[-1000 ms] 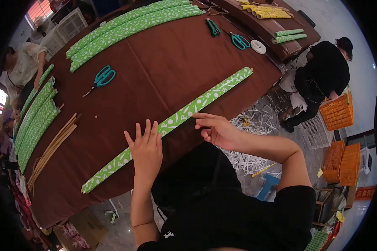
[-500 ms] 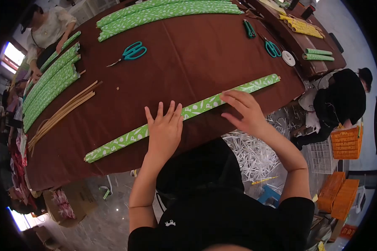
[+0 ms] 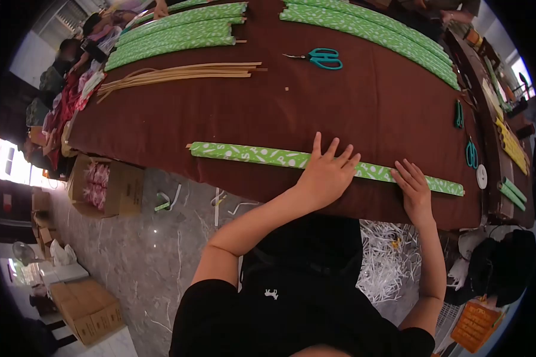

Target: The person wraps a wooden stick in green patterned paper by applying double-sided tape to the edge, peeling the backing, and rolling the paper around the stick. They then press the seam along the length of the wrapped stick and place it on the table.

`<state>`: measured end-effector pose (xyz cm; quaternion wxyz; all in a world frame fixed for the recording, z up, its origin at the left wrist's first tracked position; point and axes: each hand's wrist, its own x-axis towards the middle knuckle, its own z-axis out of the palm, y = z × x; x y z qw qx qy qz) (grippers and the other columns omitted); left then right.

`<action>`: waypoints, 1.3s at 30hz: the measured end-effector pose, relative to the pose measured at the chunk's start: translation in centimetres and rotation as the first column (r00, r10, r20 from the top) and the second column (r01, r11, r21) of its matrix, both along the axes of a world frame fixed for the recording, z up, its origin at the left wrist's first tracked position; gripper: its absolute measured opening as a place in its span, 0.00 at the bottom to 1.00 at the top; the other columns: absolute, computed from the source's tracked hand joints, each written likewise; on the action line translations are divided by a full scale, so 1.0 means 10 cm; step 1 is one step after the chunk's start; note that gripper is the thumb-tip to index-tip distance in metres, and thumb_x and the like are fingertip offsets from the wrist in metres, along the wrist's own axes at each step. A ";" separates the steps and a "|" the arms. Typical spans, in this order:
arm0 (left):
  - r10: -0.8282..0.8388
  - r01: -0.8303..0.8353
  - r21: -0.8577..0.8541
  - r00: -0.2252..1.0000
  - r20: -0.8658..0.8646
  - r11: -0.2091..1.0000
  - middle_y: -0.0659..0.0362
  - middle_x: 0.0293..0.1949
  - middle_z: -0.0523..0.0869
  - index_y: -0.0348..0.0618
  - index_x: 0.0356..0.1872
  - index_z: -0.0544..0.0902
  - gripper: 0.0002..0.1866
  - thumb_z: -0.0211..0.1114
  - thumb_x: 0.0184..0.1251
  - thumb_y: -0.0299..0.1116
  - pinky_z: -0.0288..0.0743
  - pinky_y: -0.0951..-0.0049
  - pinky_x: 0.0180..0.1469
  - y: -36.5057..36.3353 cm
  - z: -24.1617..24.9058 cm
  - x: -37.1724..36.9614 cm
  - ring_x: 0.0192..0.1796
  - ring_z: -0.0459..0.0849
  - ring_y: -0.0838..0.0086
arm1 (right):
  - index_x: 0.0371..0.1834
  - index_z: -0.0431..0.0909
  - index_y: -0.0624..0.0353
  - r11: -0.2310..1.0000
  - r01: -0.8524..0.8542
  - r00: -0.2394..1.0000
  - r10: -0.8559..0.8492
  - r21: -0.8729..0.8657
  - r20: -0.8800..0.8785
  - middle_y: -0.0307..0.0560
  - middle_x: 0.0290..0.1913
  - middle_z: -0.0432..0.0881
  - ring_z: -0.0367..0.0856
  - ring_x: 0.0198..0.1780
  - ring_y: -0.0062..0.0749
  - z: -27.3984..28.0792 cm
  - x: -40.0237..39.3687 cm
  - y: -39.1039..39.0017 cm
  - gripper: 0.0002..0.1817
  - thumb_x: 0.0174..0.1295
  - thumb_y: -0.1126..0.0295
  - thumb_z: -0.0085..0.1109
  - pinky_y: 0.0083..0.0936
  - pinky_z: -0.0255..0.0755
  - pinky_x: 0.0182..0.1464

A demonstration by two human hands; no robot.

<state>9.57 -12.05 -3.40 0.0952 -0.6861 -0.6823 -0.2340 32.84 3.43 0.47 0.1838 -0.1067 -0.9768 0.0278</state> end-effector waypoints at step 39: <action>-0.145 0.145 -0.001 0.989 0.041 0.989 0.53 0.45 0.86 0.36 0.54 0.81 0.20 0.60 0.57 0.22 0.78 0.66 0.52 0.13 0.28 0.06 0.47 0.85 0.63 | 0.67 0.74 0.38 0.992 0.047 0.999 -0.046 -0.118 0.014 0.33 0.68 0.73 0.68 0.70 0.40 -0.15 -0.03 -0.04 0.31 0.59 0.79 0.55 0.56 0.50 0.75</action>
